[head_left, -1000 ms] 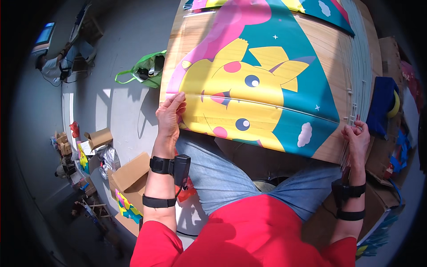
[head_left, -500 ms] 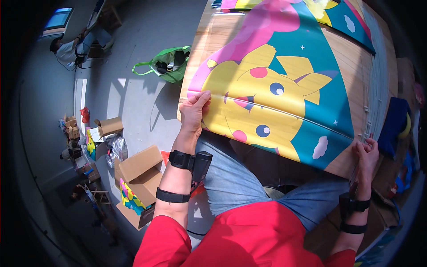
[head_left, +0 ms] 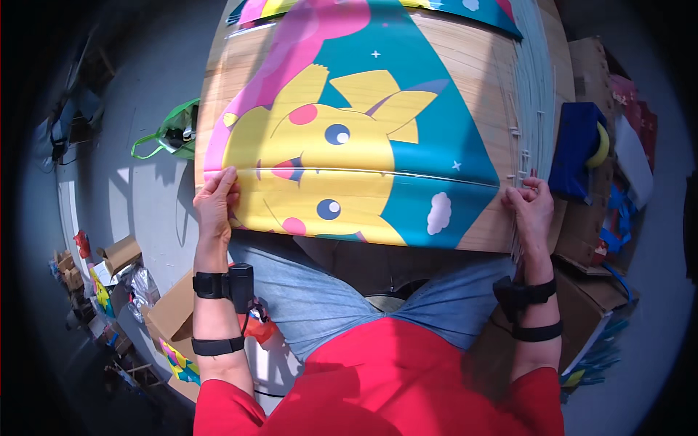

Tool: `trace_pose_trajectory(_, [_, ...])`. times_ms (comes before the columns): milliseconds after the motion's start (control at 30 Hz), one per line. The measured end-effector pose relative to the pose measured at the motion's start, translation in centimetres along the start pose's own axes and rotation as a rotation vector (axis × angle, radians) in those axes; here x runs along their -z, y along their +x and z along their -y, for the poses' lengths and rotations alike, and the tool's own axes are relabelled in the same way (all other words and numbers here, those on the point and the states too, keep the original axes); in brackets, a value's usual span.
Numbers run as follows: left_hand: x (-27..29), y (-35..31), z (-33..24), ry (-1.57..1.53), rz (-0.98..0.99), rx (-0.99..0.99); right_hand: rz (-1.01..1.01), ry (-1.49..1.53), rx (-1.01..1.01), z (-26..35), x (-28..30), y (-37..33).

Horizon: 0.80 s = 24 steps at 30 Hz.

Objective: The person assembles a Pikachu-themed kite by inserting a thin rod into a sleeve on the kite fabric and securing it with small white clips. They repeat this process for multiple kite units, handling the fabric, rods, and clips by hand.

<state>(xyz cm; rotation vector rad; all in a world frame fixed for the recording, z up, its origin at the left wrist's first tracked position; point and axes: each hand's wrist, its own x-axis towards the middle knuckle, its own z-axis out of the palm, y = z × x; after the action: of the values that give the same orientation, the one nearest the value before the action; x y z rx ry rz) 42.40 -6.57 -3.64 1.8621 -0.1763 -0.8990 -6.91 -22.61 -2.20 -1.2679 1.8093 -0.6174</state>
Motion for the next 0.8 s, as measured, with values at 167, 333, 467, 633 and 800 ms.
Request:
trace_pose_trajectory(167, [0.9, 1.0, 0.2, 0.038, 0.018, 0.036, -0.057, -0.093, 0.005, 0.7, -0.4, -0.2])
trace_pose_trajectory(333, [1.6, 1.7, 0.7, 0.068, 0.049, 0.026, -0.071, -0.083, -0.007, 1.0, -0.7, -0.3])
trace_pose_trajectory(467, [1.5, 1.7, 0.5, 0.063, 0.083, 0.043, -0.081, -0.02, -0.034, 0.7, -0.6, -0.2])
trace_pose_trajectory(633, [1.2, 1.6, 0.4, 0.055, 0.067, 0.039, -0.105, -0.089, -0.013, 0.6, -0.7, -0.1])
trace_pose_trajectory(800, [1.1, 1.2, 0.2, 0.055, 0.067, 0.043, -0.114, -0.095, -0.014, 0.3, -0.9, 0.0])
